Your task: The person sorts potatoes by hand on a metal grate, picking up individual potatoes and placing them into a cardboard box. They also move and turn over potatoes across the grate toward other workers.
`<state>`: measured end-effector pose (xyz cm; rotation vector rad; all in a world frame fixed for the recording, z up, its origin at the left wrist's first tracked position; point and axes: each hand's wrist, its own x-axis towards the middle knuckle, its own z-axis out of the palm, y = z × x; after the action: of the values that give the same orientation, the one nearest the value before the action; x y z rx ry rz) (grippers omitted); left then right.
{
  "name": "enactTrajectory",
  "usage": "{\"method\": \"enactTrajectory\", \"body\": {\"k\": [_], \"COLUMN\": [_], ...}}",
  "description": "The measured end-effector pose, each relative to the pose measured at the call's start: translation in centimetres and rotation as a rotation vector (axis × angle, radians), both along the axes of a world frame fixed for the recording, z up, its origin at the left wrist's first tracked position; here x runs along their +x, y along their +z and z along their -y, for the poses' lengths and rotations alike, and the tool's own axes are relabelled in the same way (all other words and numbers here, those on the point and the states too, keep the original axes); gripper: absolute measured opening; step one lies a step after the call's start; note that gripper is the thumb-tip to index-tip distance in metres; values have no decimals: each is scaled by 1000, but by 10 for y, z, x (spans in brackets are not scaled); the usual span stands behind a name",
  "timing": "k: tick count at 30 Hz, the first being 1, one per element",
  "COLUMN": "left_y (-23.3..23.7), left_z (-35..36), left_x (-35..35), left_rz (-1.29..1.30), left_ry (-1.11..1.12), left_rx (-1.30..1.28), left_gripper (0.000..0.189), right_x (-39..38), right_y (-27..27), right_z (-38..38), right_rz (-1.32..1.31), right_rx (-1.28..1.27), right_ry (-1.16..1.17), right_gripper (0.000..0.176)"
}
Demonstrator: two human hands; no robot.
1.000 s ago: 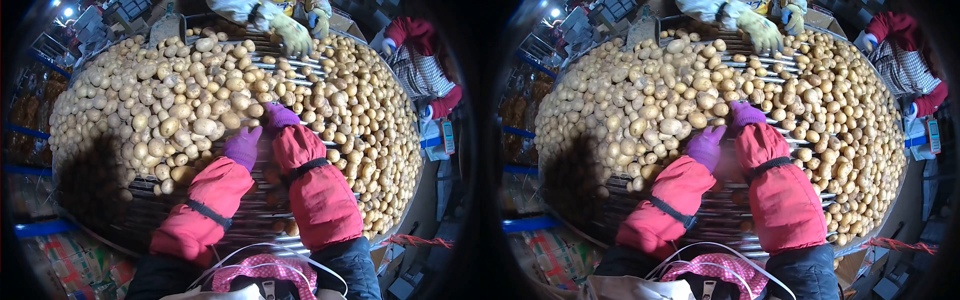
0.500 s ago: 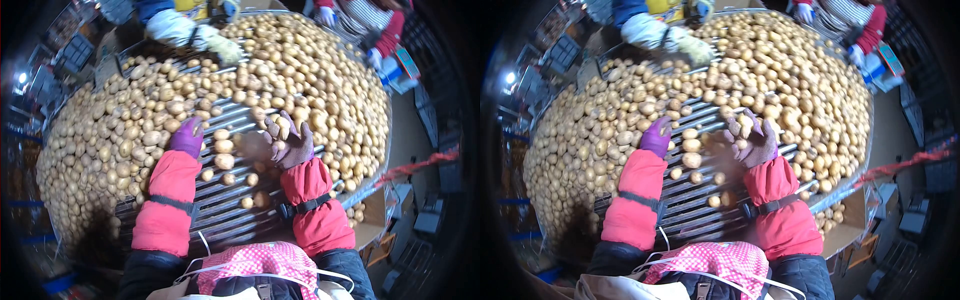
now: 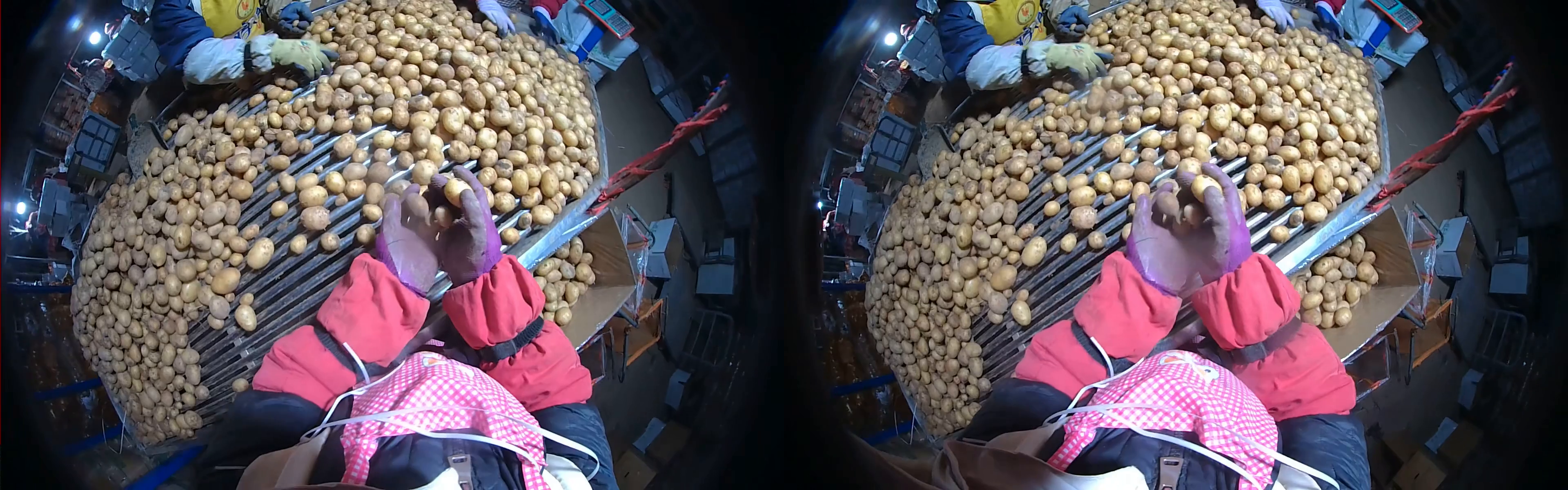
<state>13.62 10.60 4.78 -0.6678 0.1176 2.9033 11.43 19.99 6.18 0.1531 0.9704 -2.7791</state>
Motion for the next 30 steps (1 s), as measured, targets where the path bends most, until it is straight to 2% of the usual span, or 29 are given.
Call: {"method": "enactTrajectory", "body": {"k": [3,4,6,7,10,11,14,15,16,17,18,19,20,22,23,26,28,29,30], "left_y": [-3,-4,-7,-8,-5,-4,6,7,7,0,-6,-13,-19,-9,-40,-2,27,21,14], "left_z": [-17,-20,-23,-23,-19,-20,-16,-15,-15,-13,-10,-6,-8,-13,-13,-15,-24,-34,-42], "left_x": [5,7,11,12,10,9,11,14,15,12,13,14,16,18,22,33,35,34,32], "left_rz": [-26,-62,-132,-88,-36,-15,41,47,52,121,72,21,56,129,90,98,79,113,50], "left_ry": [46,25,-12,0,-21,-28,-25,-19,-15,23,-73,-171,-234,-356,-384,-585,-694,-722,-733], "left_rx": [-100,-65,3,23,24,-3,-38,-17,5,63,-125,-312,-267,-175,-229,-402,-444,-501,-379], "left_gripper": [46,46,46,46,44,44,45,45,45,41,39,37,34,28,28,33,36,48,51], "right_x": [8,11,18,19,26,27,16,22,15,12,12,9,11,7,4,8,17,23,30], "right_y": [8,13,23,17,25,31,11,42,34,34,45,37,41,39,36,34,21,28,45], "right_z": [-13,-17,-19,-22,-22,-25,-26,-25,-29,-43,-48,-45,-46,-49,-55,-72,-93,-110,-126], "right_rz": [51,61,43,-36,-54,-48,-150,30,-186,-155,-118,-371,-427,-544,-509,-395,-356,-185,-27], "right_rx": [-152,-198,-170,-162,-196,-42,56,-21,92,437,783,1002,1342,1581,1611,1642,1578,1332,1080], "right_ry": [-74,-98,-159,-121,-8,24,-35,-49,-85,-23,38,33,151,442,569,645,488,489,477], "right_gripper": [44,42,40,41,39,34,30,31,25,22,19,20,31,40,46,47,43,43,43]}}
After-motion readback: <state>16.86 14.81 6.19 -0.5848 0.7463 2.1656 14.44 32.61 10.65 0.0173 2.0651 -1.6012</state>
